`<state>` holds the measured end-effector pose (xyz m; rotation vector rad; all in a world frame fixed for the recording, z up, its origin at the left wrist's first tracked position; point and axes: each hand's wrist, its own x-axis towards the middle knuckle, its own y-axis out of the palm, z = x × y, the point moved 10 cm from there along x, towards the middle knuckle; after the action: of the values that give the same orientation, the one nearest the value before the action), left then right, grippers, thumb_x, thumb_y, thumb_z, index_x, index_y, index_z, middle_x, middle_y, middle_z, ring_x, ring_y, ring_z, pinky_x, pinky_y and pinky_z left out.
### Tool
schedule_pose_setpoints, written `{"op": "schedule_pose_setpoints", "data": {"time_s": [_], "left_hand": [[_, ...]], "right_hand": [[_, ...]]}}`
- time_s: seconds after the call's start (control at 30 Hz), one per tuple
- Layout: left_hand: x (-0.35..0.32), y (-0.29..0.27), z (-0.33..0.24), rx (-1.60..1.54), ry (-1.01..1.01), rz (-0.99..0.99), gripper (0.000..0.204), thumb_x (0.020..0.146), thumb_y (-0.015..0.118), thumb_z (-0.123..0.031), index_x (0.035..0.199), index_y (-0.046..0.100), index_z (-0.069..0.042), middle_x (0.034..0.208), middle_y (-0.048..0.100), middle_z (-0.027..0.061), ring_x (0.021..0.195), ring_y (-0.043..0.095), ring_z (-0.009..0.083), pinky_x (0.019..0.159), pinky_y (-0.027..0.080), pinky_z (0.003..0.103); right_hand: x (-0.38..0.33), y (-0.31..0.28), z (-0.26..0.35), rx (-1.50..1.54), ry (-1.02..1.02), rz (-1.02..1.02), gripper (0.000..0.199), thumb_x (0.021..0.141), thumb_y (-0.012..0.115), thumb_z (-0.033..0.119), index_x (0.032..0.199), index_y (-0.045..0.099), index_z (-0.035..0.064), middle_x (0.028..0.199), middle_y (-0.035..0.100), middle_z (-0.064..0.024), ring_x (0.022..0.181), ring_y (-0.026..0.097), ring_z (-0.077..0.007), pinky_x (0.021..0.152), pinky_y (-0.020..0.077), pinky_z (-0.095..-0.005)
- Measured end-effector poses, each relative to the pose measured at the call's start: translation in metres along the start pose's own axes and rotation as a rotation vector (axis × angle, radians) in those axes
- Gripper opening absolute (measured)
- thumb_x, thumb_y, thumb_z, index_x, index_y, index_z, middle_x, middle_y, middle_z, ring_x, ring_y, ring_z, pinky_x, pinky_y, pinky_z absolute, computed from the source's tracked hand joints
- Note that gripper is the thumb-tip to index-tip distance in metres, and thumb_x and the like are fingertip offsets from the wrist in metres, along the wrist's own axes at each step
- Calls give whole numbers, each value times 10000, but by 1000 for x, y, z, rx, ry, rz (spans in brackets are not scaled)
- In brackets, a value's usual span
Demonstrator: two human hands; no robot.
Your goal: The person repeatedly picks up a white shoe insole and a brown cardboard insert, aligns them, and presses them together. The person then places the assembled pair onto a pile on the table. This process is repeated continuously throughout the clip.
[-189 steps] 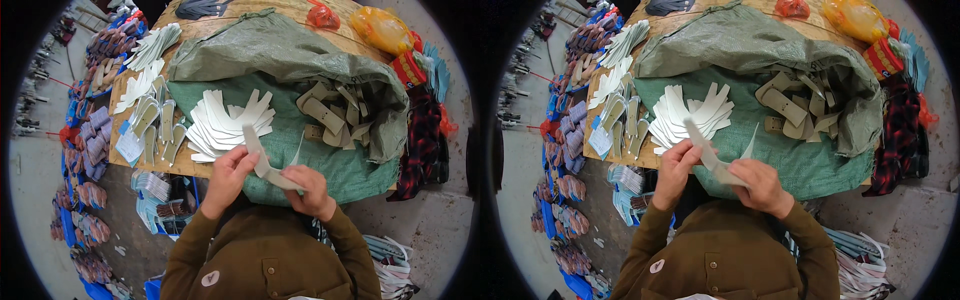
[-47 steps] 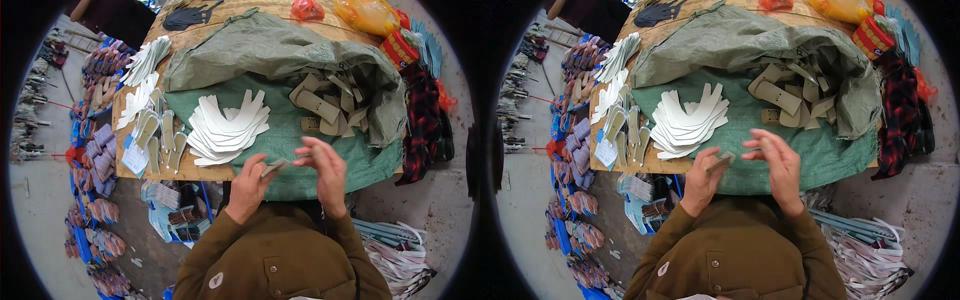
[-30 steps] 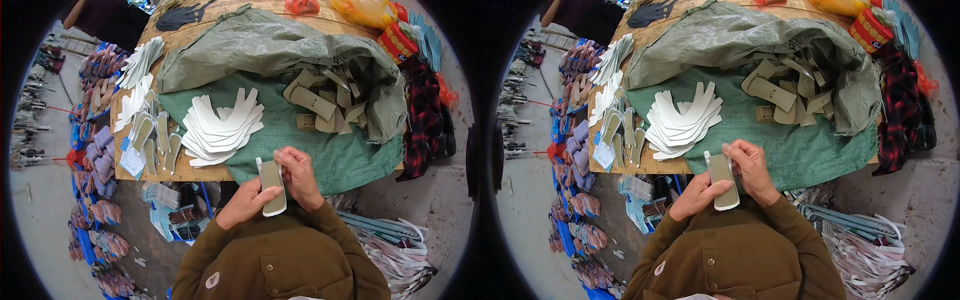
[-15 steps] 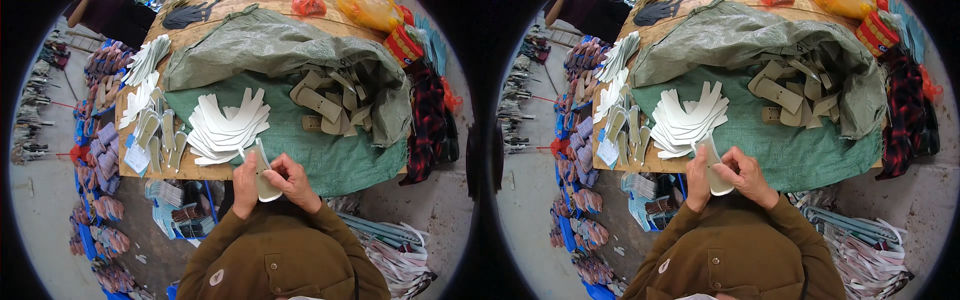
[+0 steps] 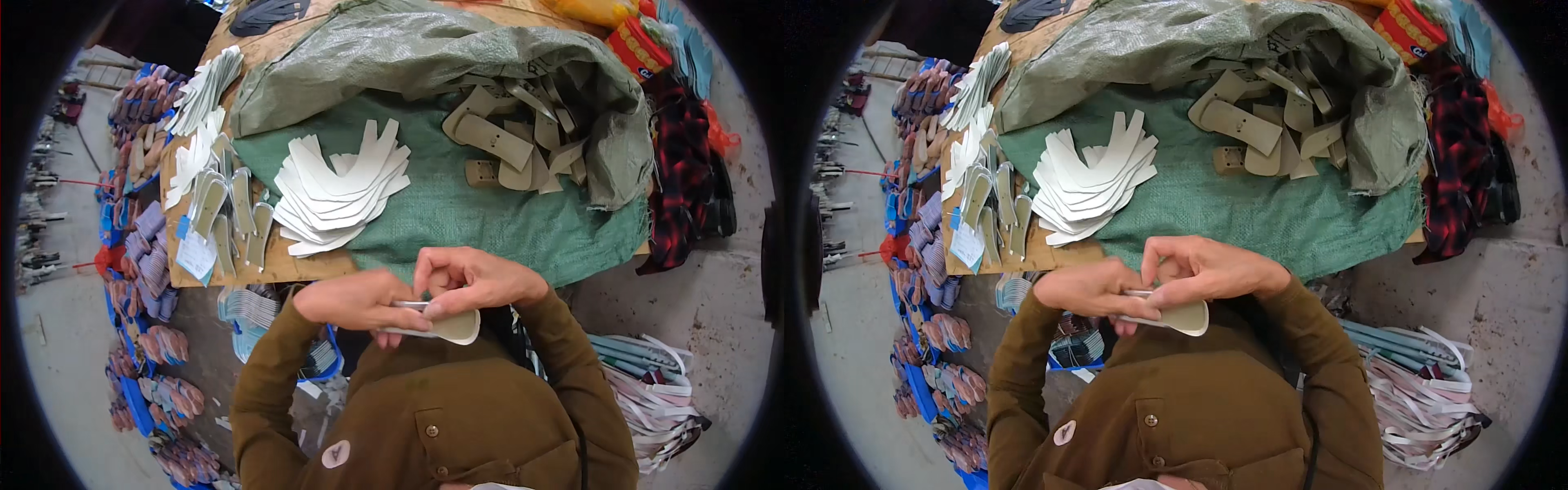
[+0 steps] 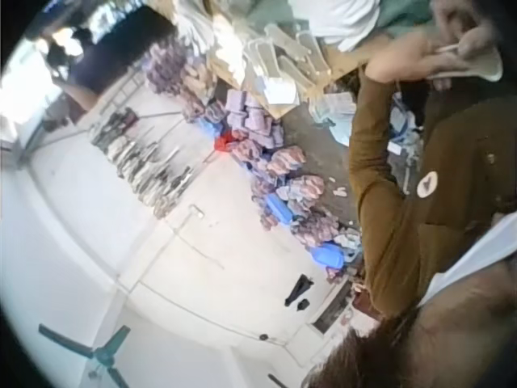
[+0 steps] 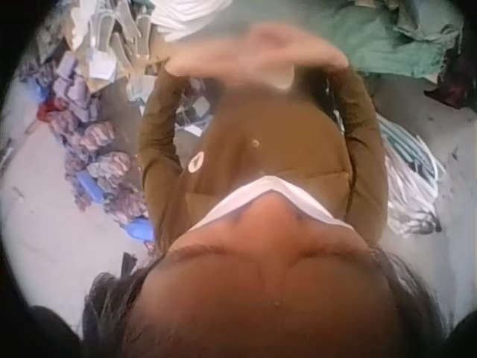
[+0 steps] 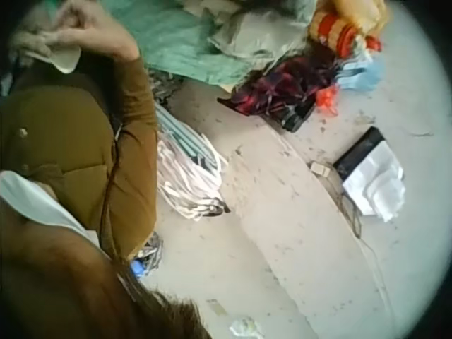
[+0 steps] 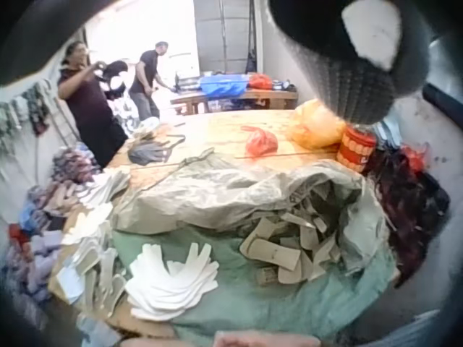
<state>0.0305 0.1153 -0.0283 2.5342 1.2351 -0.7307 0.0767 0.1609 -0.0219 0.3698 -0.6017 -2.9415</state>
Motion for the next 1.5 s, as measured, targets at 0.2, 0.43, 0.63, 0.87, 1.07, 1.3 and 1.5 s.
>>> {"op": "schedule_pose_setpoints", "data": {"time_s": [0.2,0.43,0.63,0.87,1.07,1.3,1.5], "left_hand": [[5,21,20,-395,11,-50,306,997,571,-319,955,619,-19,667,636,45,545,618,98,487,476,223],[3,9,20,-509,73,-295,276,984,581,-287,987,623,-14,642,608,29,534,591,89,481,462,221],[4,4,22,-550,117,-467,243,984,574,-246,1019,593,-6,681,638,52,538,606,98,481,476,216],[16,3,22,-627,279,-748,254,995,577,-259,985,584,-5,717,640,66,571,612,95,477,487,238],[21,-2,26,-633,397,-936,384,1004,556,-364,1106,564,5,764,626,61,555,590,97,476,481,222],[23,-10,31,-889,339,-764,541,951,577,-521,1125,598,-9,748,573,11,511,540,81,448,414,223],[30,-3,49,-941,473,-784,405,939,631,-439,914,554,-42,654,532,-8,476,472,78,436,356,226]], "right_hand": [[-3,-9,-27,5,2,-78,207,939,664,216,974,523,70,737,553,51,668,474,-11,560,355,-199],[0,-33,-29,158,-16,-272,195,937,649,216,941,519,71,848,530,28,725,496,-22,652,385,-178],[4,-47,-21,184,-147,-347,241,950,631,265,946,494,67,846,515,3,668,537,-55,462,434,-201],[-6,-61,-6,210,-305,-498,260,1021,513,345,990,529,88,871,541,1,708,527,-48,491,400,-192],[-13,-67,-17,-15,-489,-966,369,1040,440,415,1137,518,68,962,524,-33,784,488,-79,701,432,-229],[15,-34,-11,133,-467,-706,745,1007,445,512,1518,154,54,1250,479,-134,1017,544,-202,893,466,-323],[-1,-61,-3,238,-525,-545,555,1053,367,466,1319,519,4,1101,596,-70,1052,556,-139,945,438,-297]]}}
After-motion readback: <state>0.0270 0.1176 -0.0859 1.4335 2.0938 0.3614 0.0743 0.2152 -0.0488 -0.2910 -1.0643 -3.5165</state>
